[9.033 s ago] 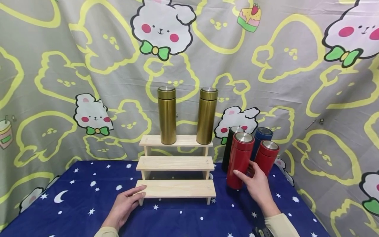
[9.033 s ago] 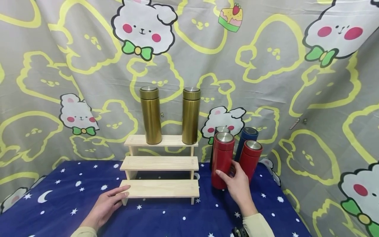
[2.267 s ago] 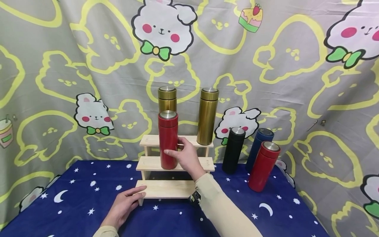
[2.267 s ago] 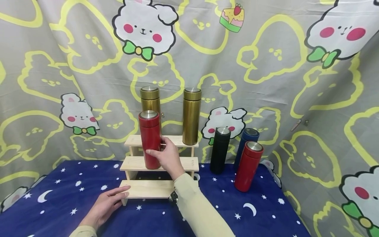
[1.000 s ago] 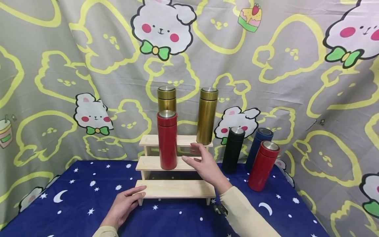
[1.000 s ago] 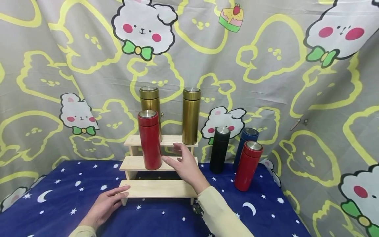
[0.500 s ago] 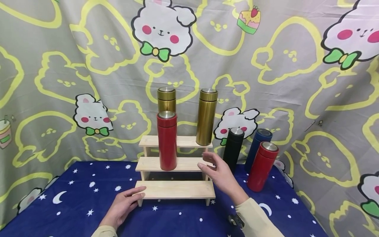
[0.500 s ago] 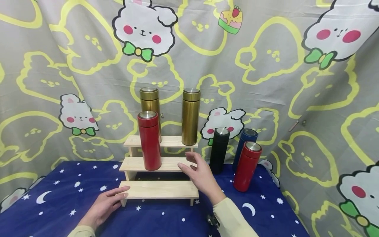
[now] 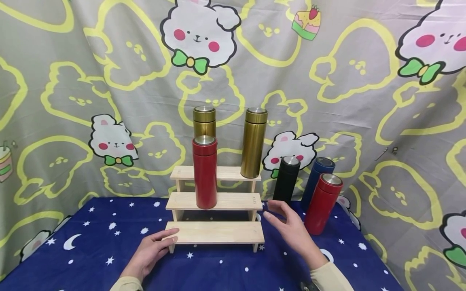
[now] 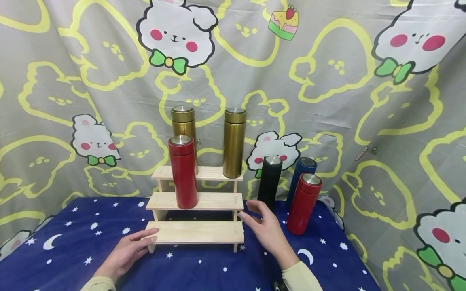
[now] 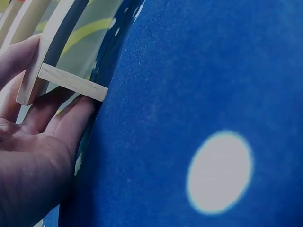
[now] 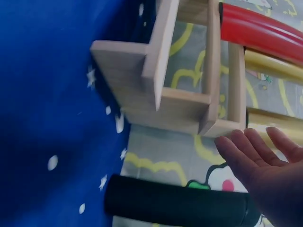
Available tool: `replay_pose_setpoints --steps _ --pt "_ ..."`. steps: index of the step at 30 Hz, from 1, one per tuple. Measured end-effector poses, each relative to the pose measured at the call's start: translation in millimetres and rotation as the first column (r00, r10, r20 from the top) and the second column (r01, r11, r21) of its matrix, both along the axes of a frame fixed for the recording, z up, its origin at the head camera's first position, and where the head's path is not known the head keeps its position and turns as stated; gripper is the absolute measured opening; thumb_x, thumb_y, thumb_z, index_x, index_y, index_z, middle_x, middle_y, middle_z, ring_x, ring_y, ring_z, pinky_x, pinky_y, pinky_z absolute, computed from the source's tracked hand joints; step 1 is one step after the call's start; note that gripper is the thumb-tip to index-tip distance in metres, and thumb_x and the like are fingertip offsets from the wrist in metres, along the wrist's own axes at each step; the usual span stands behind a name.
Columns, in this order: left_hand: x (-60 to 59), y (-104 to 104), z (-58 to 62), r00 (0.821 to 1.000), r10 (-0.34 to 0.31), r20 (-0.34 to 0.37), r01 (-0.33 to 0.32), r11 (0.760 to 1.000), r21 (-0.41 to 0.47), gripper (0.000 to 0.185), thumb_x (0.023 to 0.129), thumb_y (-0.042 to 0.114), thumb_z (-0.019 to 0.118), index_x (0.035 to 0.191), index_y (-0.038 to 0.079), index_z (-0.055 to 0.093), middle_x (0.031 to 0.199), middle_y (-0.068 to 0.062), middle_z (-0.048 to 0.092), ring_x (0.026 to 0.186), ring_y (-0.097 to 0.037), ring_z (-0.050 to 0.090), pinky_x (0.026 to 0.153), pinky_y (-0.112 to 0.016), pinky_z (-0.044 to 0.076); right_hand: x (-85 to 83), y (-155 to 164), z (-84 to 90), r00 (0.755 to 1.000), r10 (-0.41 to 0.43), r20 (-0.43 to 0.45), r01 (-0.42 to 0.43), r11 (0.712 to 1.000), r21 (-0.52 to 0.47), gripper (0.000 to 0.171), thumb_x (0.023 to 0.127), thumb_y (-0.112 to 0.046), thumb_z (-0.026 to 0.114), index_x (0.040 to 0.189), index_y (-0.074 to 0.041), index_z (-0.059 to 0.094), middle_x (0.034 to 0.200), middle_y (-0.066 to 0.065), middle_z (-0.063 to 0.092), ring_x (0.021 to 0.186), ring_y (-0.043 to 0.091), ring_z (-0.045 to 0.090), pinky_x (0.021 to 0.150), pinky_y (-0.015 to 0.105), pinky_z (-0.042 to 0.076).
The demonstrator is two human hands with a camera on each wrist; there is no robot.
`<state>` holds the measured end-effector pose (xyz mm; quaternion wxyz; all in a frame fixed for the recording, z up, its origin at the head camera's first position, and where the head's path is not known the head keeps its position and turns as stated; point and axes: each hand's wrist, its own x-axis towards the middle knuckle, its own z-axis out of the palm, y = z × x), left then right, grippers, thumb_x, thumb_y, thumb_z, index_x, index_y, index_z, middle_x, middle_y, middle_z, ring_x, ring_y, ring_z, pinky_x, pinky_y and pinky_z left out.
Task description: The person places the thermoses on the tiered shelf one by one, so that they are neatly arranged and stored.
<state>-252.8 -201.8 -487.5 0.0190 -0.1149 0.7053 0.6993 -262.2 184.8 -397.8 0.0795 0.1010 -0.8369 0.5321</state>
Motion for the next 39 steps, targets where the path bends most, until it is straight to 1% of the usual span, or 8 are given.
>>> replay_pose_setpoints --steps 6,12,14,20,23,27,30,39 --pt "-1.1 2 0.1 0.999 -0.013 -0.031 0.013 1.000 0.019 0.040 0.086 0.007 0.074 0.124 -0.003 0.066 0.140 -0.023 0.048 0.103 -0.019 0.061 0.088 -0.032 0.050 5.4 17 -7.1 0.999 -0.047 0.023 0.046 0.999 0.027 0.054 0.092 -0.043 0.067 0.131 -0.008 0.057 0.131 0.008 0.059 0.122 0.026 0.053 0.101 0.052 0.041" --pt "-2.1 3 1.8 0.999 -0.002 -0.036 0.003 1.000 0.016 0.041 0.085 0.006 0.075 0.123 -0.004 0.066 0.140 -0.024 0.047 0.102 -0.019 0.061 0.088 -0.032 0.049 14.8 34 -11.9 0.996 -0.081 0.025 0.081 0.997 0.009 0.050 0.096 -0.039 0.064 0.133 -0.007 0.056 0.131 0.012 0.059 0.120 0.028 0.055 0.099 0.049 0.045" --pt "-2.2 3 1.8 0.999 0.005 -0.036 -0.004 1.000 0.015 0.041 0.085 0.007 0.076 0.123 -0.004 0.066 0.141 -0.025 0.046 0.102 -0.019 0.061 0.089 -0.033 0.049 17.6 39 -13.7 0.995 -0.095 0.026 0.095 0.995 0.004 0.048 0.097 -0.038 0.063 0.132 -0.006 0.056 0.130 0.013 0.059 0.119 0.027 0.056 0.097 0.045 0.047" --pt "-2.4 3 1.1 0.999 0.012 -0.030 -0.012 1.000 0.000 0.041 0.085 0.010 0.077 0.122 -0.003 0.067 0.141 -0.026 0.045 0.102 -0.019 0.061 0.093 -0.038 0.048 23.7 56 -18.7 0.992 -0.122 -0.025 0.122 0.993 0.000 0.042 0.097 -0.029 0.065 0.129 -0.003 0.058 0.126 0.011 0.062 0.111 0.015 0.060 0.089 0.021 0.047" --pt "-2.2 3 2.0 1.000 0.014 -0.026 -0.014 1.000 -0.007 0.041 0.084 0.011 0.078 0.122 -0.003 0.067 0.141 -0.026 0.046 0.102 -0.019 0.061 0.094 -0.040 0.048 25.6 65 -20.2 0.990 -0.136 -0.038 0.136 0.991 -0.005 0.043 0.096 -0.027 0.066 0.129 -0.001 0.057 0.125 0.014 0.062 0.107 0.008 0.060 0.086 0.017 0.047" --pt "-2.2 3 3.3 0.999 0.013 -0.030 -0.013 1.000 -0.009 0.041 0.085 0.011 0.078 0.122 -0.003 0.067 0.141 -0.025 0.046 0.102 -0.019 0.061 0.095 -0.041 0.047 26.6 75 -20.4 0.982 -0.186 -0.015 0.186 0.982 0.016 0.048 0.095 -0.033 0.067 0.131 -0.003 0.055 0.127 0.014 0.061 0.105 0.003 0.059 0.084 0.015 0.046" --pt "-2.1 3 3.3 0.999 0.013 -0.034 -0.014 1.000 -0.009 0.041 0.085 0.012 0.078 0.122 -0.003 0.067 0.141 -0.025 0.046 0.102 -0.019 0.061 0.095 -0.042 0.047 27.1 80 -21.0 0.976 -0.218 -0.007 0.218 0.975 0.045 0.050 0.094 -0.035 0.067 0.132 -0.004 0.055 0.128 0.014 0.061 0.106 0.005 0.060 0.083 0.014 0.046" --pt "-1.1 2 1.2 0.999 0.012 -0.038 -0.012 1.000 0.005 0.041 0.085 0.011 0.077 0.122 -0.003 0.067 0.141 -0.025 0.046 0.102 -0.019 0.061 0.092 -0.038 0.049 28.2 92 -24.1 0.966 -0.258 -0.032 0.259 0.964 0.062 0.054 0.092 -0.034 0.070 0.133 -0.003 0.053 0.129 0.017 0.058 0.114 0.026 0.058 0.080 0.010 0.045"
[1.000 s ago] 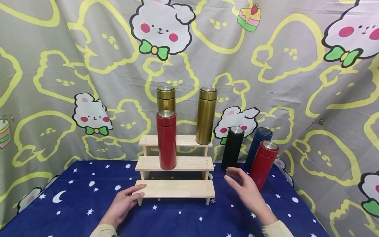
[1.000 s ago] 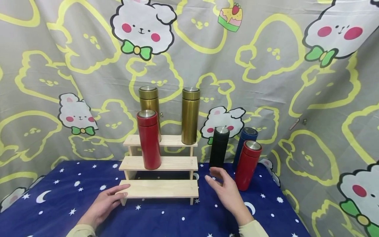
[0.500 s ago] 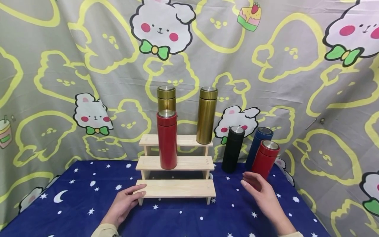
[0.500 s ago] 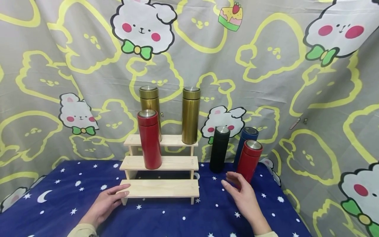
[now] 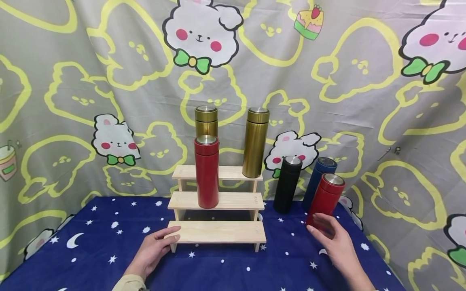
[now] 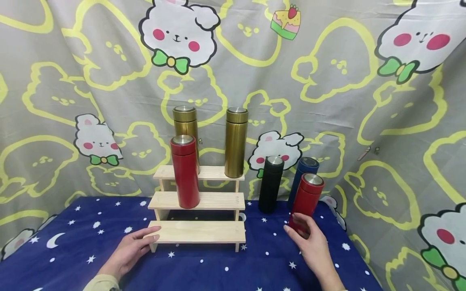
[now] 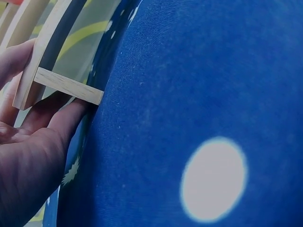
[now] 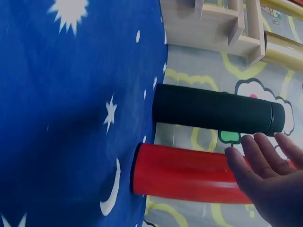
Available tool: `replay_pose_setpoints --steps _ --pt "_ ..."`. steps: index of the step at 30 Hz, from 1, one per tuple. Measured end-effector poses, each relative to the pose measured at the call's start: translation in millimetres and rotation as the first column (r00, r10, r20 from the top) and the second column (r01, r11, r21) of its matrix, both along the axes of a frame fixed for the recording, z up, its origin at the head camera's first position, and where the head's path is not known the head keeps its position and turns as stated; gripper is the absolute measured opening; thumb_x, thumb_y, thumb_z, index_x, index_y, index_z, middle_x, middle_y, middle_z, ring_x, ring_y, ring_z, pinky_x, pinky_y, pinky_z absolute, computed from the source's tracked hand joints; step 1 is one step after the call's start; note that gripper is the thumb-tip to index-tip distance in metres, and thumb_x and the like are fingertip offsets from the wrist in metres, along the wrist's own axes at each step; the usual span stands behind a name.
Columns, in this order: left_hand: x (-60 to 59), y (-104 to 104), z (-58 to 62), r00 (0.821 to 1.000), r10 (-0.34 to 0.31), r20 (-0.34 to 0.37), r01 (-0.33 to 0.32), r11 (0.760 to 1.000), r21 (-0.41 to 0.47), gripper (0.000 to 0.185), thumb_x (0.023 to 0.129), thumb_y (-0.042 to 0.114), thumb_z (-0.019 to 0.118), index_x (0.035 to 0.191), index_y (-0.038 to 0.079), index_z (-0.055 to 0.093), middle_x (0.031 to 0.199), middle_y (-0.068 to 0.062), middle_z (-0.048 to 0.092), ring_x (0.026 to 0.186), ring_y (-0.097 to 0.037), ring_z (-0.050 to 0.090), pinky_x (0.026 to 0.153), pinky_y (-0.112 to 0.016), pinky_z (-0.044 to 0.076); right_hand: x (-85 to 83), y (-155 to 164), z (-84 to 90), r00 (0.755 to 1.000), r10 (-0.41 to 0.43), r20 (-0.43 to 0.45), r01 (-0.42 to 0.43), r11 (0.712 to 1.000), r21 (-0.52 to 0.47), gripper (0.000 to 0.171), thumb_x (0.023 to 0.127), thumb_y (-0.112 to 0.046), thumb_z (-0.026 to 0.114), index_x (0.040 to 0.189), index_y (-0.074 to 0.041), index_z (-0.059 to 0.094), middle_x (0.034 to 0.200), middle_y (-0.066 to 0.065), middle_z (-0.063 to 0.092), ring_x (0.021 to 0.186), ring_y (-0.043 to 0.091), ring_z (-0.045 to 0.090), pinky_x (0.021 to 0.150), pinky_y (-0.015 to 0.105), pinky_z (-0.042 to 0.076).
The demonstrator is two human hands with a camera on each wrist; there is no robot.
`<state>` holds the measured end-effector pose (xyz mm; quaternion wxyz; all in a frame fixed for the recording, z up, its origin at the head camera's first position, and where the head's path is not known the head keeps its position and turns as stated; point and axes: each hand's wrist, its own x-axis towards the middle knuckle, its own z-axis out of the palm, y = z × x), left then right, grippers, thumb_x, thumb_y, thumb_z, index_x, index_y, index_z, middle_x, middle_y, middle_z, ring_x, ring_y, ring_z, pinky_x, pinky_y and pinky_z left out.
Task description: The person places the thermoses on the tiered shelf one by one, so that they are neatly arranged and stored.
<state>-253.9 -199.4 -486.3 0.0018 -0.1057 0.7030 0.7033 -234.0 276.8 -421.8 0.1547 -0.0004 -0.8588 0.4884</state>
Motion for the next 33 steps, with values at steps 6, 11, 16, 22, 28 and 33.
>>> replay_pose_setpoints --steps 6,11,16,22,28,33 --pt "-0.7 -1 -0.7 1.000 -0.003 0.004 0.003 1.000 0.005 0.041 0.085 0.010 0.077 0.123 -0.003 0.067 0.142 -0.025 0.045 0.102 -0.019 0.061 0.093 -0.039 0.049 -1.4 8 -3.1 0.998 -0.036 0.044 0.035 0.999 0.004 0.063 0.092 -0.040 0.069 0.136 0.000 0.049 0.134 0.022 0.054 0.122 0.035 0.051 0.079 0.005 0.041" --pt "-1.0 -1 -2.1 1.000 -0.009 0.003 0.009 1.000 0.010 0.041 0.086 0.011 0.076 0.123 -0.003 0.067 0.142 -0.025 0.045 0.103 -0.019 0.060 0.092 -0.039 0.049 -1.9 12 -5.3 0.994 -0.096 0.050 0.097 0.995 -0.013 0.060 0.092 -0.035 0.071 0.135 0.001 0.050 0.135 0.021 0.052 0.122 0.036 0.050 0.075 0.004 0.041" --pt "-2.0 -3 -2.6 1.000 -0.003 0.014 0.003 1.000 0.006 0.041 0.086 0.012 0.077 0.123 -0.002 0.067 0.142 -0.025 0.045 0.103 -0.019 0.060 0.091 -0.037 0.049 -3.6 15 -7.3 0.979 -0.199 0.054 0.200 0.980 -0.007 0.059 0.091 -0.033 0.073 0.134 0.000 0.051 0.136 0.020 0.049 0.123 0.036 0.049 0.084 0.017 0.049" --pt "-0.8 -3 -2.7 1.000 0.000 0.018 0.000 1.000 -0.005 0.042 0.085 0.012 0.077 0.123 -0.002 0.067 0.142 -0.025 0.045 0.103 -0.018 0.060 0.092 -0.038 0.049 -10.1 22 -10.2 0.958 -0.287 0.012 0.287 0.958 0.005 0.062 0.090 -0.028 0.074 0.137 0.003 0.048 0.135 0.024 0.048 0.126 0.040 0.046 0.099 0.052 0.041" --pt "-2.6 -3 -1.9 1.000 0.002 0.012 -0.002 1.000 0.002 0.041 0.085 0.013 0.078 0.122 -0.002 0.068 0.142 -0.025 0.045 0.103 -0.018 0.060 0.091 -0.037 0.049 -18.4 32 -10.2 0.962 -0.273 0.012 0.273 0.962 -0.026 0.078 0.089 -0.032 0.075 0.145 0.005 0.036 0.144 0.029 0.039 0.132 0.043 0.037 0.103 0.055 0.036" --pt "-1.0 -2 -1.7 1.000 -0.004 0.011 0.004 1.000 0.009 0.042 0.085 0.012 0.077 0.123 -0.002 0.067 0.142 -0.025 0.044 0.104 -0.019 0.060 0.093 -0.039 0.048 -28.7 41 -12.8 0.972 -0.230 0.052 0.233 0.971 -0.060 0.089 0.090 -0.034 0.074 0.151 0.005 0.023 0.150 0.031 0.030 0.137 0.044 0.030 0.107 0.055 0.031"
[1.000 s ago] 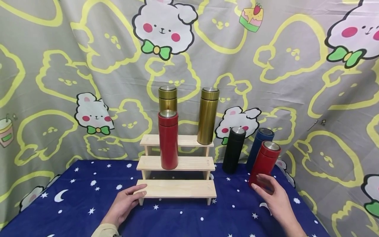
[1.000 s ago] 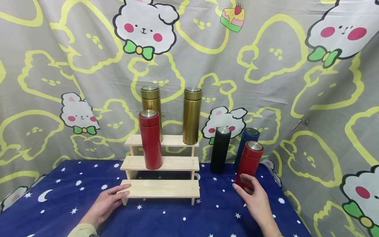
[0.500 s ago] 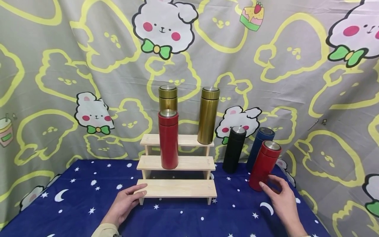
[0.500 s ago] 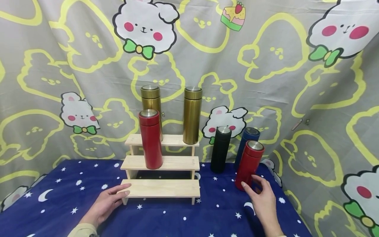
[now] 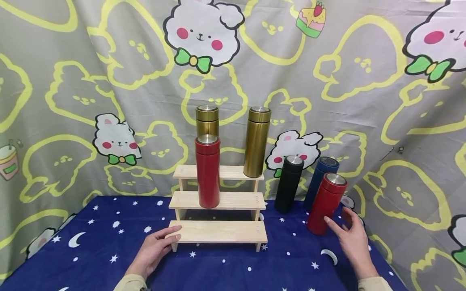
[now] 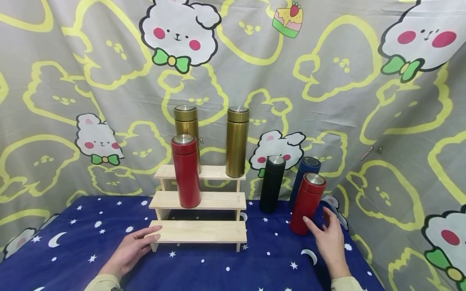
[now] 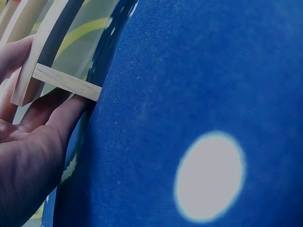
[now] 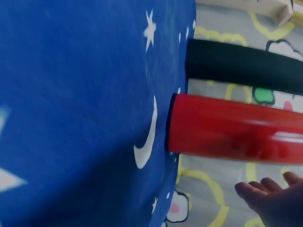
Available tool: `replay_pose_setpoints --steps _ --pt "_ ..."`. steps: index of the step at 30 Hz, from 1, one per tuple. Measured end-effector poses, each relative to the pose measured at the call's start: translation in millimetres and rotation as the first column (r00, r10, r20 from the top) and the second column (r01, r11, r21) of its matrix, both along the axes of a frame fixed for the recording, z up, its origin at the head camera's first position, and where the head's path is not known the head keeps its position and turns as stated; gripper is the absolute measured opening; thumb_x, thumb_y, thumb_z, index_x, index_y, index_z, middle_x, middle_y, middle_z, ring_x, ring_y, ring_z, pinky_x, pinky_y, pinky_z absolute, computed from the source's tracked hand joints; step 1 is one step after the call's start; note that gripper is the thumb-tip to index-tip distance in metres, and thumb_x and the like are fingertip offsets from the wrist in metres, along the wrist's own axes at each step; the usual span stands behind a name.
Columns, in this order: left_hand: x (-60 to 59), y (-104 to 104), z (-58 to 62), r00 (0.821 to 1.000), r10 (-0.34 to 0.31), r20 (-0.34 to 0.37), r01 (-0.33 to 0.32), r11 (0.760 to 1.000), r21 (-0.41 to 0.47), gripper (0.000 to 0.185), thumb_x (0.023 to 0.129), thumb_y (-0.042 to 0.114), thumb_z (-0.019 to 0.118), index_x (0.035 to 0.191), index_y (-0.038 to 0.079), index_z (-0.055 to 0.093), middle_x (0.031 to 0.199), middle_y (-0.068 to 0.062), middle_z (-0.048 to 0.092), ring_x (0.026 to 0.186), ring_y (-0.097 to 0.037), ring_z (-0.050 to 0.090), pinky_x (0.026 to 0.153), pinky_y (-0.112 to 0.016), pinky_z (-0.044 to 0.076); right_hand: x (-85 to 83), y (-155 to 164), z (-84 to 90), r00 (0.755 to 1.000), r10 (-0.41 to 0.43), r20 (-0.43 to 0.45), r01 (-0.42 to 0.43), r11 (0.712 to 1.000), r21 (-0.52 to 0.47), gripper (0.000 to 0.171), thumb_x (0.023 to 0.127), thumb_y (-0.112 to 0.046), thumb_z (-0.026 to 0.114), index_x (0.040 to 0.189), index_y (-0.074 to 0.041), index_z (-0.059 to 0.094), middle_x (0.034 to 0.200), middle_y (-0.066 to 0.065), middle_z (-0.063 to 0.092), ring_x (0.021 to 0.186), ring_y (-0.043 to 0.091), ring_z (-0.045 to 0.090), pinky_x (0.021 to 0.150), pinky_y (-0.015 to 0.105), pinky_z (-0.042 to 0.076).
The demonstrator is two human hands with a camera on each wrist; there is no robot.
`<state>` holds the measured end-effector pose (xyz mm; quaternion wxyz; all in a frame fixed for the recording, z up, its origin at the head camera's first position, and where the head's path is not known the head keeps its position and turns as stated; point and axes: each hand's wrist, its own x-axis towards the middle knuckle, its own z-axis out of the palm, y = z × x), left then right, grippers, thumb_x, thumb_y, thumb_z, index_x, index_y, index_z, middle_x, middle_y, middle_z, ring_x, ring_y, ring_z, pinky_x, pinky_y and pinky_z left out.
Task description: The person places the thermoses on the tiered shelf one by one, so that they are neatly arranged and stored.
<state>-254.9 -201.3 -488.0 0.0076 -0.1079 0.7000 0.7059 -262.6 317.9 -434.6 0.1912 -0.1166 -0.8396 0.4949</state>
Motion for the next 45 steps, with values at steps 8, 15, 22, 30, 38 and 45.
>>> replay_pose_setpoints --steps 8,15,22,30,38,45 --pt "-1.1 -2 -2.4 1.000 0.006 0.008 -0.006 1.000 0.000 0.040 0.086 0.012 0.077 0.122 -0.001 0.068 0.143 -0.024 0.044 0.105 -0.018 0.059 0.094 -0.041 0.048 -16.0 10 -4.0 0.992 0.121 0.047 -0.119 0.992 -0.043 0.103 0.092 -0.040 0.070 0.155 0.003 0.001 0.157 0.031 0.010 0.142 0.046 0.015 0.110 0.059 0.022" --pt "-2.4 -1 -1.0 1.000 -0.016 0.000 0.016 1.000 -0.015 0.043 0.086 0.014 0.077 0.125 -0.002 0.066 0.144 -0.027 0.042 0.109 -0.021 0.058 0.098 -0.047 0.044 -24.4 14 -8.2 0.980 0.185 0.077 -0.181 0.982 -0.061 0.106 0.093 -0.041 0.068 0.155 0.000 -0.007 0.159 0.028 0.001 0.143 0.046 0.006 0.110 0.062 0.019" --pt "-1.1 -2 0.3 1.000 -0.004 0.005 0.004 1.000 -0.002 0.042 0.085 0.012 0.077 0.123 -0.001 0.067 0.142 -0.024 0.045 0.107 -0.020 0.059 0.094 -0.040 0.048 -29.3 12 -13.7 0.976 0.207 0.064 -0.202 0.976 -0.081 0.107 0.092 -0.038 0.070 0.154 0.001 -0.007 0.158 0.029 0.006 0.143 0.045 0.012 0.110 0.061 0.020" --pt "-0.6 -2 0.4 1.000 -0.026 -0.015 0.026 1.000 -0.013 0.042 0.085 0.014 0.077 0.124 -0.001 0.067 0.143 -0.025 0.043 0.107 -0.020 0.058 0.092 -0.038 0.048 -31.6 6 -16.8 0.986 0.160 0.041 -0.159 0.986 -0.041 0.093 0.094 -0.036 0.068 0.152 0.008 0.010 0.148 0.033 0.029 0.134 0.046 0.031 0.107 0.058 0.030" --pt "0.5 -1 1.1 1.000 -0.009 0.005 0.009 1.000 -0.006 0.042 0.084 0.014 0.079 0.122 0.000 0.068 0.142 -0.025 0.045 0.107 -0.020 0.059 0.090 -0.037 0.049 -34.2 5 -14.1 0.989 0.134 0.063 -0.131 0.991 -0.040 0.082 0.096 -0.032 0.066 0.149 0.009 0.021 0.143 0.031 0.037 0.128 0.043 0.043 0.104 0.053 0.037" --pt "-0.3 -2 -0.7 1.000 -0.015 0.003 0.015 1.000 0.000 0.042 0.086 0.013 0.077 0.124 -0.001 0.067 0.143 -0.024 0.044 0.107 -0.020 0.058 0.090 -0.037 0.048 -34.9 8 -10.2 0.974 0.200 0.105 -0.197 0.980 -0.040 0.084 0.096 -0.033 0.066 0.149 0.010 0.018 0.145 0.032 0.033 0.130 0.046 0.040 0.105 0.054 0.035"
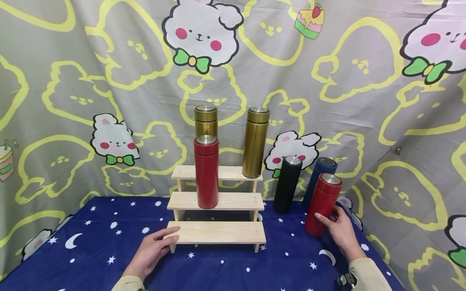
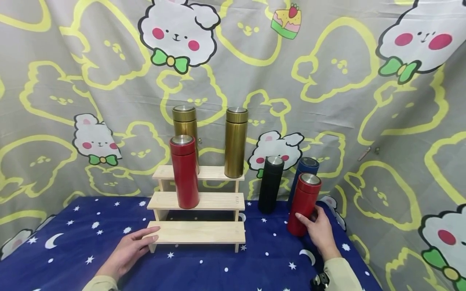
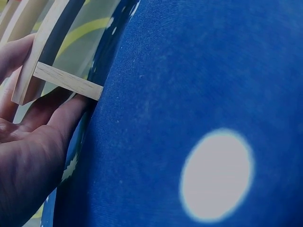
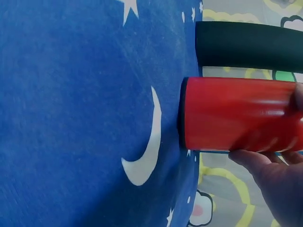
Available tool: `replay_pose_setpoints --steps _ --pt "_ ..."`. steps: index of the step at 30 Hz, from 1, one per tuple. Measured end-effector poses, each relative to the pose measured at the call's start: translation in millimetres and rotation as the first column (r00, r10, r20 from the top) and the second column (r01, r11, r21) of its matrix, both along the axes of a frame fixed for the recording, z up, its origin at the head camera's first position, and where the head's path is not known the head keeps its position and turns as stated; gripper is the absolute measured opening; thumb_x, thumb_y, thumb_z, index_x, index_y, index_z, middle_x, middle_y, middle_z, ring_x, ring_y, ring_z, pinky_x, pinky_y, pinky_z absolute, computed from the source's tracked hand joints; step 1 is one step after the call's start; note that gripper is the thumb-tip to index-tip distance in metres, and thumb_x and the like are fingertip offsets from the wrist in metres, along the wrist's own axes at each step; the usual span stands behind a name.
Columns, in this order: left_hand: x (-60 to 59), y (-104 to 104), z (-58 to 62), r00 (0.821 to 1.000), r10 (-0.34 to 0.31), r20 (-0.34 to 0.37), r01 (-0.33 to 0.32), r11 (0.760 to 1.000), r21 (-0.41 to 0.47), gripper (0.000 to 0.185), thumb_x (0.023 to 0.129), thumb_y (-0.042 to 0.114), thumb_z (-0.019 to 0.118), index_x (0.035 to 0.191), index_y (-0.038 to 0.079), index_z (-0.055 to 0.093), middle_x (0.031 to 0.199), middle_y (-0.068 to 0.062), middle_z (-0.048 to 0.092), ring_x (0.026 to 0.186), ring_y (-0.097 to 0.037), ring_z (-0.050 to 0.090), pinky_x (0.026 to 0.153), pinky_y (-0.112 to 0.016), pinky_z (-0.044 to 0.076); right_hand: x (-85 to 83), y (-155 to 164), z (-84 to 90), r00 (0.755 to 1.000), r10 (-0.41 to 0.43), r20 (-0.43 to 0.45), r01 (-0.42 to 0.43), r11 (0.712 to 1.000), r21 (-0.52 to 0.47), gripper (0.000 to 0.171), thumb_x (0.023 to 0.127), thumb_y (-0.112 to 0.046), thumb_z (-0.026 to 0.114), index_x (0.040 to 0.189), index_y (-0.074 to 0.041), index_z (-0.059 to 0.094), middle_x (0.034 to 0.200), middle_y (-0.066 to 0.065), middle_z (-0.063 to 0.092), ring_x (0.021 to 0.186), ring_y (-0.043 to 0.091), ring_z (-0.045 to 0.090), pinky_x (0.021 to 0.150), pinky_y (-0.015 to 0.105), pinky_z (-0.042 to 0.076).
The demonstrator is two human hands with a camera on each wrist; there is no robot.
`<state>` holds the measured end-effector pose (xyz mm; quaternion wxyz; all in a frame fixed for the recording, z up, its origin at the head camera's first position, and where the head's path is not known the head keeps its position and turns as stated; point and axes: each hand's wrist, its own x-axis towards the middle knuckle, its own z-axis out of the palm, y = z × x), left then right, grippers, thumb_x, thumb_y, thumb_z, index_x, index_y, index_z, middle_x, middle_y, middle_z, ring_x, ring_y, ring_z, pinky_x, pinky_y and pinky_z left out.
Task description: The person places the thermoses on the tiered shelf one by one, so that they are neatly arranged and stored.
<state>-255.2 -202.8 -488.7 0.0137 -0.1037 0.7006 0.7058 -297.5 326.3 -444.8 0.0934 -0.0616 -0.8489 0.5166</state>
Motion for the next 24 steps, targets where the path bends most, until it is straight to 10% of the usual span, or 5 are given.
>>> replay_pose_setpoints --steps 11,19,24 --pt "-0.4 0 0.2 1.000 0.004 0.005 -0.004 1.000 -0.009 0.041 0.086 0.014 0.078 0.123 -0.001 0.068 0.144 -0.026 0.042 0.110 -0.021 0.057 0.096 -0.045 0.046 10.2 -14 8.9 1.000 0.014 -0.025 -0.014 1.000 0.008 0.082 0.094 -0.034 0.068 0.148 0.009 0.023 0.141 0.031 0.041 0.126 0.044 0.046 0.099 0.048 0.044" --pt "0.8 1 1.3 1.000 0.000 -0.008 0.000 1.000 0.007 0.040 0.086 0.012 0.076 0.123 -0.003 0.067 0.144 -0.026 0.043 0.108 -0.021 0.058 0.093 -0.040 0.047 16.9 -27 18.2 0.996 0.032 -0.080 -0.032 0.999 -0.004 0.077 0.094 -0.033 0.068 0.147 0.006 0.028 0.141 0.028 0.044 0.126 0.040 0.047 0.085 0.014 0.045" --pt "0.8 1 1.4 1.000 0.001 0.001 -0.001 1.000 -0.001 0.041 0.087 0.013 0.076 0.124 -0.002 0.067 0.144 -0.026 0.043 0.109 -0.021 0.058 0.096 -0.044 0.046 18.1 -35 25.4 0.995 0.052 -0.085 -0.054 0.998 -0.014 0.079 0.093 -0.036 0.069 0.148 0.004 0.029 0.142 0.025 0.043 0.127 0.039 0.046 0.089 0.019 0.046"
